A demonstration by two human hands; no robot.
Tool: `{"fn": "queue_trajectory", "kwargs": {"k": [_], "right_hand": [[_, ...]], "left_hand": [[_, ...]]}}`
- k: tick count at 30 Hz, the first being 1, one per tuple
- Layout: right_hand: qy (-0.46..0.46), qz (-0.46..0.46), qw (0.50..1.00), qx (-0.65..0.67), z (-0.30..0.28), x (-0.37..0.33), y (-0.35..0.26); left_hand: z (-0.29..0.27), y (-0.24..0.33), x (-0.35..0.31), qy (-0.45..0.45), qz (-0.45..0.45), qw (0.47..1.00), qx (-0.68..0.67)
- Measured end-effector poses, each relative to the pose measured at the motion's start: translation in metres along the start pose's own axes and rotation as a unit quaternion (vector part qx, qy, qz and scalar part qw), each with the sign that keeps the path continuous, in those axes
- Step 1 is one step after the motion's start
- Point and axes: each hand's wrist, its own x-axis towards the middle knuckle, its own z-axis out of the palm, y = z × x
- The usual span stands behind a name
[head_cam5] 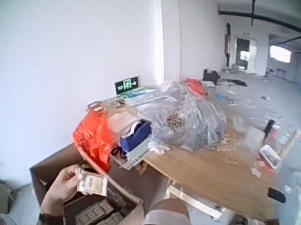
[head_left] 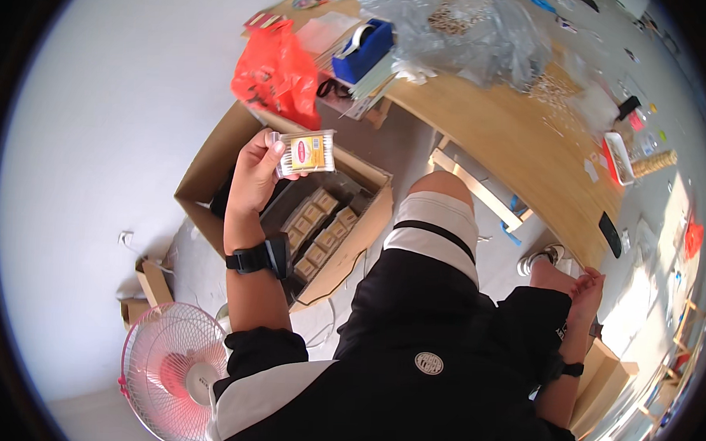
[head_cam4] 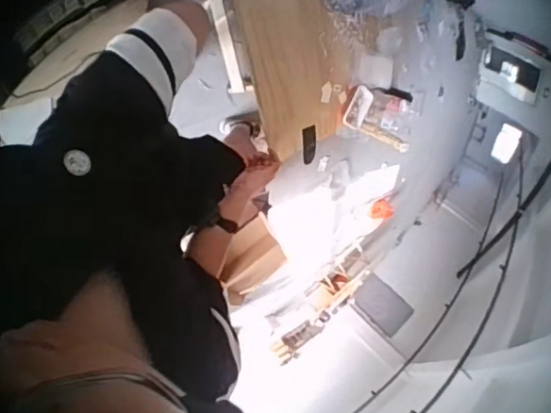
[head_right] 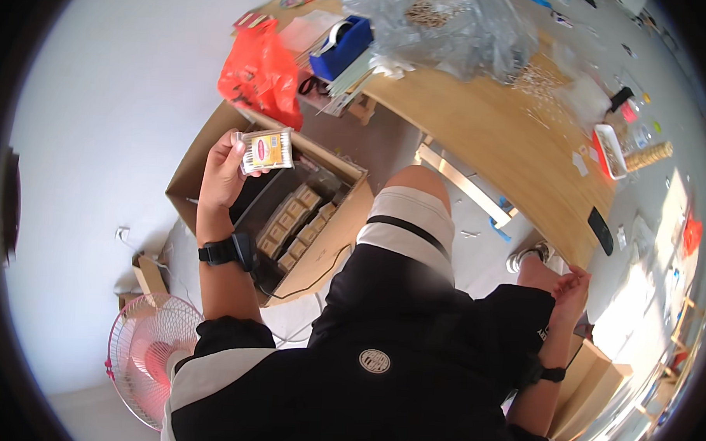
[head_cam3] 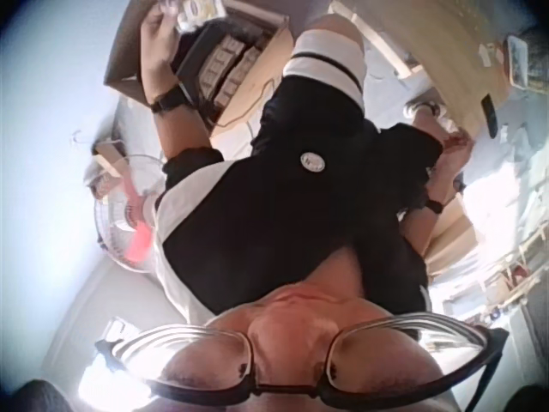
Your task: Organizing and packaging cotton swabs into small plastic bags.
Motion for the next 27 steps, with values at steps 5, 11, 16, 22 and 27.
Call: {"fn": "queue_trajectory", "kwargs": {"k": [5, 11, 16, 22, 27], "right_hand": [[-0.042, -0.019, 0.999, -0.003, -0.003, 0.021, 0.013], [-0.043, 0.002, 0.999, -0.027, -0.013, 0.035, 0.028], [-0.031, 0.004, 0.999, -0.043, -0.010, 0.038, 0.022], [-0.041, -0.041, 0.994, -0.092, -0.014, 0.039, 0.015], [-0.004, -0.052, 0.994, -0.096, -0.011, 0.038, 0.020]], "left_hand": [[-0.022, -0.009, -0.026, 0.155, -0.180, 0.971, -0.004], [-0.076, -0.084, -0.068, 0.103, -0.292, 0.949, 0.065], [-0.105, -0.150, -0.102, 0.084, -0.388, 0.884, 0.246], [-0.130, -0.201, -0.135, 0.061, -0.407, 0.828, 0.381], [-0.123, -0.197, -0.138, 0.092, -0.431, 0.833, 0.335]]}}
